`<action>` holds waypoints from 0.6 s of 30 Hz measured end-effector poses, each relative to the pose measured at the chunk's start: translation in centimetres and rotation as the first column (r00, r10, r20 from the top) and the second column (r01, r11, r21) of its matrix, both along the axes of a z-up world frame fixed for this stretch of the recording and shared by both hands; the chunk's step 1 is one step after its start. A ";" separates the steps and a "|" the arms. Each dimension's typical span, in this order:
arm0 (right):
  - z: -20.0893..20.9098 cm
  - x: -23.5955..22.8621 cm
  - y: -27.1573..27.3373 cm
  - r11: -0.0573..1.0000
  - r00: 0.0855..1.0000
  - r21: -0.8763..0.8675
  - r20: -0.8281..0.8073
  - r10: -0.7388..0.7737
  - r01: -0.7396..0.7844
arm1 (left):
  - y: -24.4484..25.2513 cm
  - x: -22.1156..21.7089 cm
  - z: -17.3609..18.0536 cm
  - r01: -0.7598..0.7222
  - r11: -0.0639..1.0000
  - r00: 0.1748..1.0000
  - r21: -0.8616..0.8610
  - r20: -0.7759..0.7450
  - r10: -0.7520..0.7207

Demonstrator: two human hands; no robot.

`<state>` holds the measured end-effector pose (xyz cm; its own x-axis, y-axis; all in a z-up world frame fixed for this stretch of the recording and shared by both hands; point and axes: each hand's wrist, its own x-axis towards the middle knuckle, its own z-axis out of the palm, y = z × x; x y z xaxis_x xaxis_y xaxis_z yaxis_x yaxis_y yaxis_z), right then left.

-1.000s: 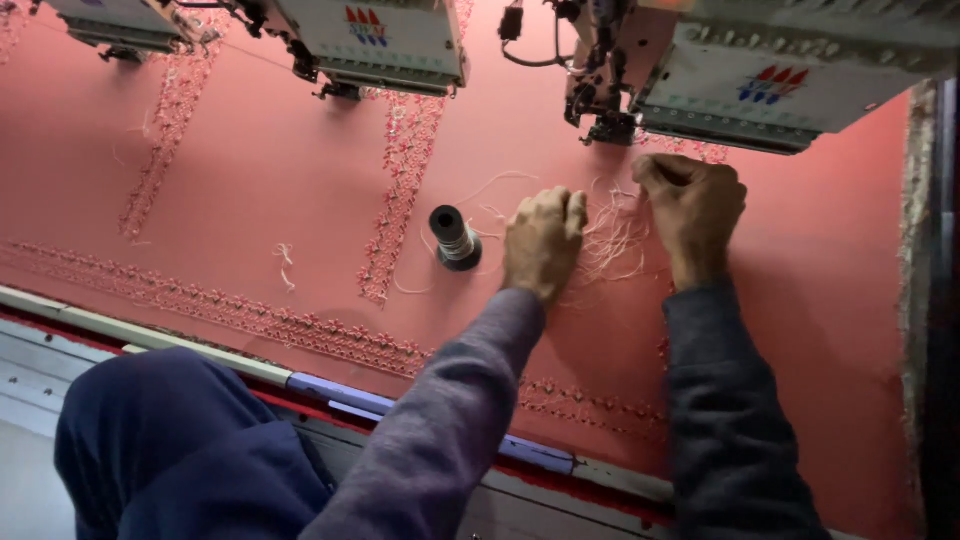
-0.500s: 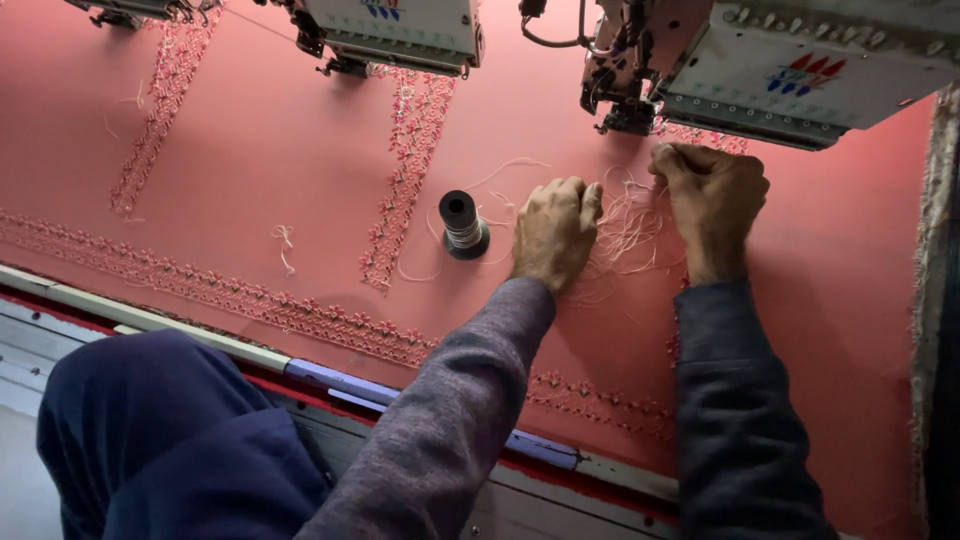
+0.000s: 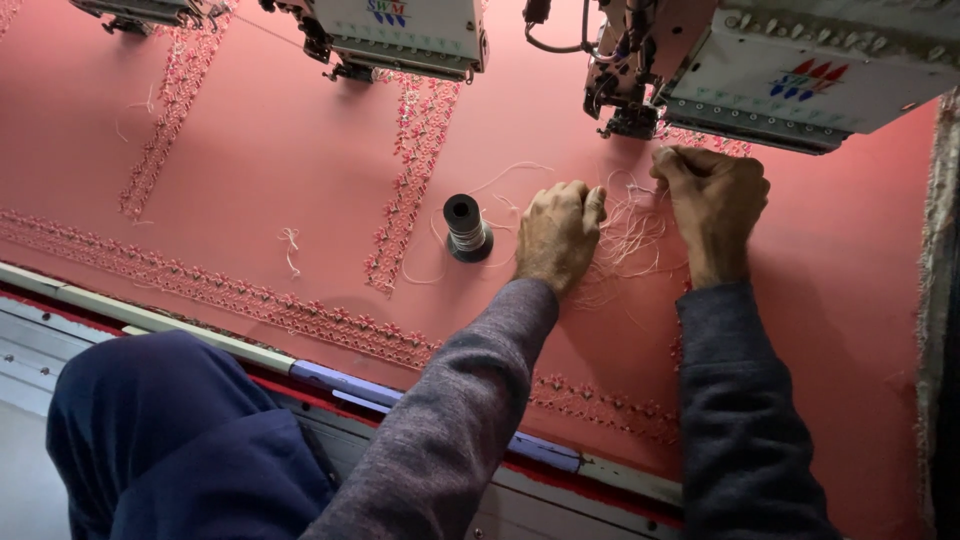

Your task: Setting up and threading a multi-head industrial embroidery machine with pink fabric.

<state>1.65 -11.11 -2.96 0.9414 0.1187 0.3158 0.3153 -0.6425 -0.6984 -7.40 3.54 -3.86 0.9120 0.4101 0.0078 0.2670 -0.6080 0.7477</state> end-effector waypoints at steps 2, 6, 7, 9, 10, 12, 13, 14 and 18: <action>-0.5 0.5 -0.2 1.000 1.000 0.003 -0.023 -0.003 0.003 | 0.0 0.0 0.0 -0.005 1.000 1.000 -0.008 -0.009 0.005; -0.1 0.2 0.0 1.000 0.999 -0.003 -0.043 -0.016 0.016 | 0.0 -0.1 -0.1 -0.014 1.000 1.000 -0.016 -0.003 0.014; -0.1 0.3 0.0 1.000 0.999 -0.002 -0.042 -0.017 0.017 | -0.1 0.0 -0.2 -0.013 1.000 1.000 -0.015 -0.002 0.013; -0.1 0.5 0.1 0.999 0.998 -0.025 -0.044 -0.038 0.037 | -0.1 0.0 -0.2 -0.013 1.000 1.000 -0.015 -0.003 0.013; 0.1 0.3 0.0 0.999 0.998 -0.025 -0.045 -0.038 0.037 | -0.2 0.0 -0.1 -0.013 1.000 1.000 -0.015 -0.004 0.013; 0.5 0.1 0.0 0.999 0.995 -0.028 -0.092 -0.027 0.024 | -0.1 0.0 0.3 -0.011 1.000 1.000 -0.012 0.000 0.011; 0.1 0.3 -0.1 0.999 0.995 -0.028 -0.093 -0.027 0.025 | -0.1 -0.2 0.3 -0.011 1.000 1.000 -0.012 -0.001 0.011; -0.3 0.4 -0.2 0.999 0.996 -0.034 -0.089 -0.027 0.024 | -0.2 -0.3 0.3 -0.013 1.000 1.000 -0.019 0.002 0.013; 0.3 0.2 -0.2 1.000 0.994 -0.010 -0.111 -0.018 0.017 | -0.2 -0.2 0.5 -0.005 1.000 1.000 -0.016 -0.004 0.005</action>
